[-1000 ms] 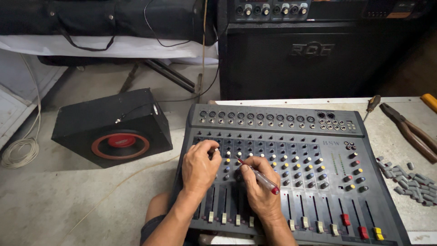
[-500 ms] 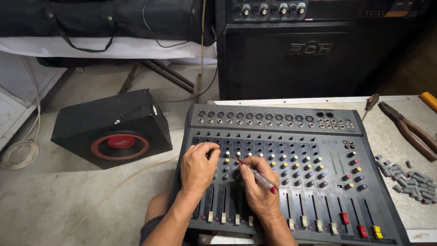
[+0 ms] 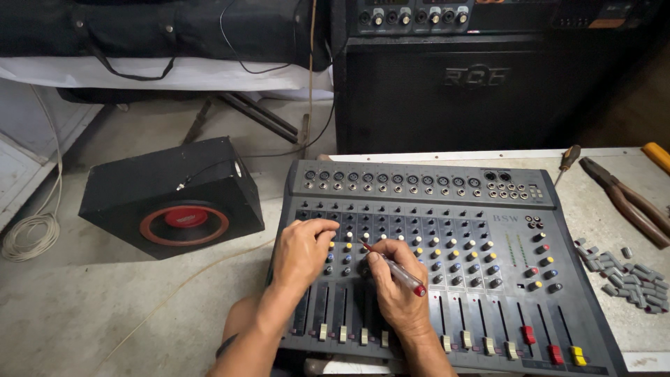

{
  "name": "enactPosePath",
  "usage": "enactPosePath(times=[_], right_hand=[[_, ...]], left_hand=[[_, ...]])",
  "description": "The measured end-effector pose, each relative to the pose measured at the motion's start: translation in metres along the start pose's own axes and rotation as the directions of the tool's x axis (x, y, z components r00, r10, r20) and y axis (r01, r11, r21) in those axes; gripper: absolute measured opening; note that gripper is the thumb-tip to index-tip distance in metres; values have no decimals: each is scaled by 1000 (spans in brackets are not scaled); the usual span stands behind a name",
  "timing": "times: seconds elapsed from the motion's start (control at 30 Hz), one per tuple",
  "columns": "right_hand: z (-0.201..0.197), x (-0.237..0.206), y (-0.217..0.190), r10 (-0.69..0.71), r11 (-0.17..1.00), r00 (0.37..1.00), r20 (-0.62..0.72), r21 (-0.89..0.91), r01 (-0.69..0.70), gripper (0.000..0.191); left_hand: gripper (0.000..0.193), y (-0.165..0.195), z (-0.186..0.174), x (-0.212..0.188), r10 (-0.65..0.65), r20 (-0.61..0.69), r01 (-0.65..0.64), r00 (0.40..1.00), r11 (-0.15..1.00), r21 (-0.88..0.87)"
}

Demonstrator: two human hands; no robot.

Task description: The person sits at a workbench and fits small gray knobs onto the shafts of an audio mixing console, using a screwdriver-like tool to help seat them. They pick knobs one at a time from a pile on the bench, press each onto a shaft, and occasionally reposition the mixer while working across the control surface.

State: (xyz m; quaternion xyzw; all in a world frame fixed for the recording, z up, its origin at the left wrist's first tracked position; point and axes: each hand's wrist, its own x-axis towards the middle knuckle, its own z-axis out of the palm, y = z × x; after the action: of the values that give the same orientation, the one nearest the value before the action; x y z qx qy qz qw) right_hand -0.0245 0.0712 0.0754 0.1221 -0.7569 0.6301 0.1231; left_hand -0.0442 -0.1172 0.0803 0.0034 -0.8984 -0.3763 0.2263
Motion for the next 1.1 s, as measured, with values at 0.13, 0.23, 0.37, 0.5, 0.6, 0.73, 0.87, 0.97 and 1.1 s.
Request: enactPosePath(times=[0.13, 0.23, 0.37, 0.5, 0.6, 0.73, 0.87, 0.97, 1.1], right_hand=[[0, 0, -1, -12, 1000, 1000, -3, -3, 12, 13], [1, 1, -2, -30, 1000, 1000, -7, 0, 30, 12], [1, 2, -3, -24, 1000, 1000, -7, -2, 24, 12], [1, 2, -3, -28, 1000, 1000, -5, 2, 28, 11], [1, 0, -3, 8, 1000, 1000, -4, 8, -8, 11], [1, 1, -2, -23, 1000, 1000, -13, 2, 23, 12], [0, 0, 1, -22, 1000, 1000, -7, 12, 22, 12], [0, 0, 2, -15, 1000, 1000, -10, 11, 16, 13], [1, 0, 4, -6, 1000, 1000, -12, 18, 6, 13]], left_hand=[[15, -3, -2, 6, 17, 41, -18, 999, 999, 29], [16, -3, -6, 7, 103, 45, -105, 994, 994, 42], [15, -1, -9, 7, 106, 53, -107, 993, 994, 29], [13, 2, -8, 7, 86, 29, -87, 996, 996, 18], [13, 5, -7, 4, 62, 11, -63, 998, 998, 30], [14, 7, -7, 4, 41, -1, -40, 999, 999, 34], [15, 11, -7, 4, -40, 0, 40, 999, 999, 13], [16, 13, -6, 4, -164, 59, 165, 985, 986, -15], [13, 8, -6, 6, -90, 21, 90, 996, 996, 4]])
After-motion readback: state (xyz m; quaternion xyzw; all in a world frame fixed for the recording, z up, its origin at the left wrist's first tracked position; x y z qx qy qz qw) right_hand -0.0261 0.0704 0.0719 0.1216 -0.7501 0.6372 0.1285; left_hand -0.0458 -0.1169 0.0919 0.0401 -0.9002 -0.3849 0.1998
